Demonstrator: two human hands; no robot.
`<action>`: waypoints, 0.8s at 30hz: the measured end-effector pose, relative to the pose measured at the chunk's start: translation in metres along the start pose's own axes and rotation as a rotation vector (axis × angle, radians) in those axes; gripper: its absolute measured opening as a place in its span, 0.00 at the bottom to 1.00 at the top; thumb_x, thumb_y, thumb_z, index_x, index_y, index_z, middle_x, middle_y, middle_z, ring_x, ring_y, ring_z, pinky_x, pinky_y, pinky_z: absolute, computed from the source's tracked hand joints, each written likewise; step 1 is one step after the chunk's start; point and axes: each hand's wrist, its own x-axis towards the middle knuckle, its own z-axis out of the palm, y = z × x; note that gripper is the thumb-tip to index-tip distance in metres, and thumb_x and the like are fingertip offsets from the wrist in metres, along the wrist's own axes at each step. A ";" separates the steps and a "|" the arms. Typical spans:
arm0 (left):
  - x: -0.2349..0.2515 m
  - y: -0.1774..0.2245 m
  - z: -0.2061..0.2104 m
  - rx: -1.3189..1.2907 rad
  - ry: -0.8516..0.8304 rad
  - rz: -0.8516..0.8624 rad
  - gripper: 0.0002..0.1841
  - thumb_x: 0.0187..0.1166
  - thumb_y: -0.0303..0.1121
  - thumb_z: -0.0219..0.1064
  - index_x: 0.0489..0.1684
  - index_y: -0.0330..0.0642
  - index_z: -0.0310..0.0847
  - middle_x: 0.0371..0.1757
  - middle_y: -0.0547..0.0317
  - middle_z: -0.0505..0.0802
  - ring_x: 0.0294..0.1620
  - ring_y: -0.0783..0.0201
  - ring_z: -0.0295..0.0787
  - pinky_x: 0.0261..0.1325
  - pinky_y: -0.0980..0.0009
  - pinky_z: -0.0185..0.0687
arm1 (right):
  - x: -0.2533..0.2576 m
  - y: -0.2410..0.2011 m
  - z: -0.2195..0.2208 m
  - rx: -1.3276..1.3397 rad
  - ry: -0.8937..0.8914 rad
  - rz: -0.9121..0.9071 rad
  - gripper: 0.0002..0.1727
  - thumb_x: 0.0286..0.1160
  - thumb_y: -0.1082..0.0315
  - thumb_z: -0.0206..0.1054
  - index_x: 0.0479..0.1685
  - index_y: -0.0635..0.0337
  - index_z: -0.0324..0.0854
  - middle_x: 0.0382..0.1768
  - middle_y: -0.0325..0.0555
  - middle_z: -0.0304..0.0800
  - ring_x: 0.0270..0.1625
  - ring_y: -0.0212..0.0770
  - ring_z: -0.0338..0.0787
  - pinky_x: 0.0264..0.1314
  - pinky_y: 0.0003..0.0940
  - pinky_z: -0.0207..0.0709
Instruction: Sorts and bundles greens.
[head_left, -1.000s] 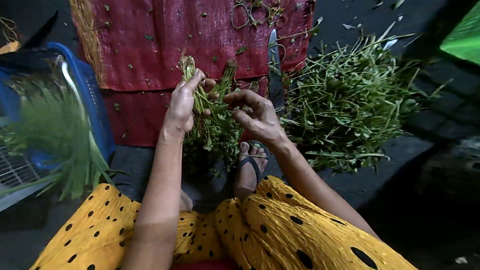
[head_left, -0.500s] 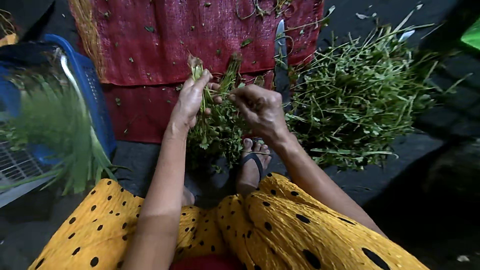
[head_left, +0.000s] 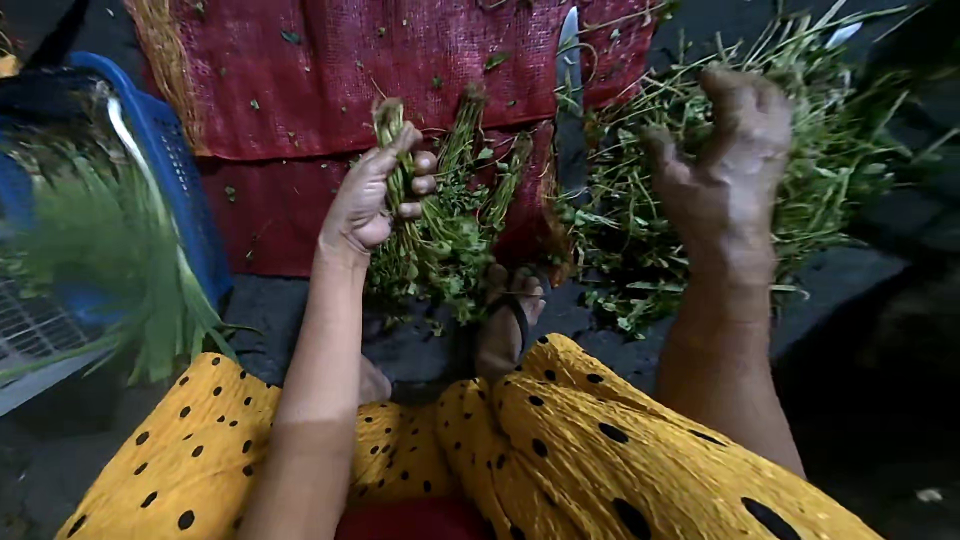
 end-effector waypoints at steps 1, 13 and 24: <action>0.001 -0.001 -0.002 -0.073 -0.024 0.003 0.17 0.97 0.42 0.41 0.40 0.49 0.73 0.28 0.63 0.83 0.21 0.72 0.80 0.17 0.82 0.72 | -0.003 -0.007 0.008 0.121 -0.038 -0.039 0.32 0.87 0.54 0.59 0.84 0.65 0.66 0.81 0.67 0.70 0.83 0.60 0.72 0.84 0.55 0.66; -0.002 -0.003 -0.005 0.260 0.232 0.045 0.19 0.97 0.39 0.41 0.67 0.44 0.78 0.58 0.53 0.95 0.49 0.61 0.95 0.34 0.71 0.88 | -0.041 -0.076 0.072 1.220 -0.658 0.227 0.07 0.86 0.72 0.57 0.53 0.57 0.78 0.36 0.38 0.89 0.19 0.30 0.84 0.19 0.26 0.84; 0.005 -0.008 0.008 0.010 0.337 -0.032 0.18 0.96 0.43 0.44 0.68 0.43 0.72 0.53 0.47 0.95 0.44 0.53 0.96 0.46 0.56 0.92 | -0.023 -0.017 0.061 0.572 -0.022 0.069 0.17 0.82 0.67 0.60 0.63 0.65 0.81 0.58 0.51 0.87 0.55 0.37 0.88 0.58 0.36 0.84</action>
